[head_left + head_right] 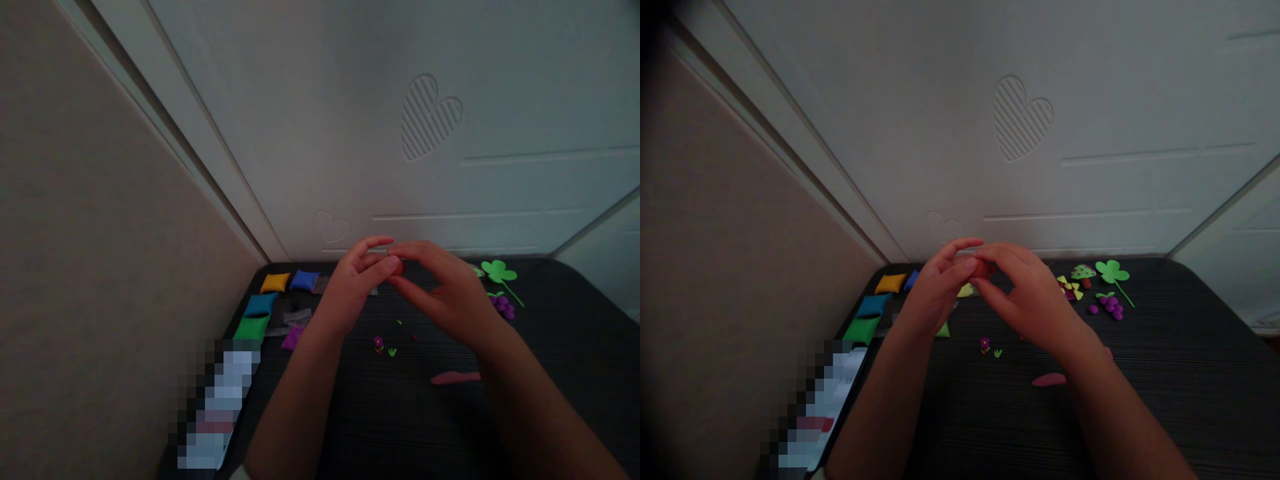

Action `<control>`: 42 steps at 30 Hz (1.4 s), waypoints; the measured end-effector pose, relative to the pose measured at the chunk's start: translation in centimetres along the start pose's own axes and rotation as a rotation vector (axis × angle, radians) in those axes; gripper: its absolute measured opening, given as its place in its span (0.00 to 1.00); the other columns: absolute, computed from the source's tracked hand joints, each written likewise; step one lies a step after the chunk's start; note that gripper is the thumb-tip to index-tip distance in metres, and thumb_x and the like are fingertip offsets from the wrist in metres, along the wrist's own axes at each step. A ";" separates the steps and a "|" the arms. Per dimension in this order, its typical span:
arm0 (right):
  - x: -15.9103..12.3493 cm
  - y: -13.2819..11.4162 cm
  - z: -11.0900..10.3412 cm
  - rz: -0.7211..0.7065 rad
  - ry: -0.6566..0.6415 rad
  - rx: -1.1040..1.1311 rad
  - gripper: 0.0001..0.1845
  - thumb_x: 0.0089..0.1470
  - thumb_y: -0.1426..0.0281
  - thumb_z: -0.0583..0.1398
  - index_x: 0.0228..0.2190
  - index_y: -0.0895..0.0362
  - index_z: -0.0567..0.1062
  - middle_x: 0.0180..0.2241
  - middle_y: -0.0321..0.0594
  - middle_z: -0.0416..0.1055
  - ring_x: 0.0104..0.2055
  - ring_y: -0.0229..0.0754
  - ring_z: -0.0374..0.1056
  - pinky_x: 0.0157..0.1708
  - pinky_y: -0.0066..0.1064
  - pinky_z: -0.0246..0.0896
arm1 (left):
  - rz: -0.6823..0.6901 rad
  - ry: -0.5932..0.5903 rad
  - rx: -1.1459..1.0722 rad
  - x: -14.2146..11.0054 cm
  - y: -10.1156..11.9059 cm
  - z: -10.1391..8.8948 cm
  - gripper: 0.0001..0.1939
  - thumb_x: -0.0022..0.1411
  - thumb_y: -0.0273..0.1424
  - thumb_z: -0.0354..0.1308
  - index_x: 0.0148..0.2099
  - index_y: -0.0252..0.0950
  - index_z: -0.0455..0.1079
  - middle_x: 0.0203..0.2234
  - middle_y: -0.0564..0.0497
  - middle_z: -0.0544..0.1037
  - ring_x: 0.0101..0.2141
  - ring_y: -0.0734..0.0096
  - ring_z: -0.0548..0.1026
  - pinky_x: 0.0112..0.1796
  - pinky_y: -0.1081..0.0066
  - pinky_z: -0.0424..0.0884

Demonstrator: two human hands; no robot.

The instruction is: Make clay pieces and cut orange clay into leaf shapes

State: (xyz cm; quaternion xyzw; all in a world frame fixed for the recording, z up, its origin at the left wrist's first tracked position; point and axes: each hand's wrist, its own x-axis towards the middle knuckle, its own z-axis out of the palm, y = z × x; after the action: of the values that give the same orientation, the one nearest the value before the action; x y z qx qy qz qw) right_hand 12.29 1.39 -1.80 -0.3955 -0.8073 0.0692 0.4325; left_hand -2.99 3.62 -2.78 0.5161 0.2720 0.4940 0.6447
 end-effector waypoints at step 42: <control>0.0 -0.2 0.0 0.016 0.012 -0.031 0.12 0.52 0.71 0.59 0.41 0.58 0.71 0.40 0.42 0.73 0.42 0.41 0.68 0.44 0.35 0.62 | 0.040 -0.025 0.028 0.1 -0.3 0.3 0.12 0.58 0.32 0.58 0.45 0.39 0.68 0.28 0.54 0.77 0.34 0.75 0.74 0.39 0.74 0.67</control>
State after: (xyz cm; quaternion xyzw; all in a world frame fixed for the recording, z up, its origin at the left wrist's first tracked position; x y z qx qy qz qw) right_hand 12.15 1.24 -1.73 -0.4089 -0.8025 0.0576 0.4307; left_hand -2.61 3.62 -2.94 0.5368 0.2604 0.4964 0.6306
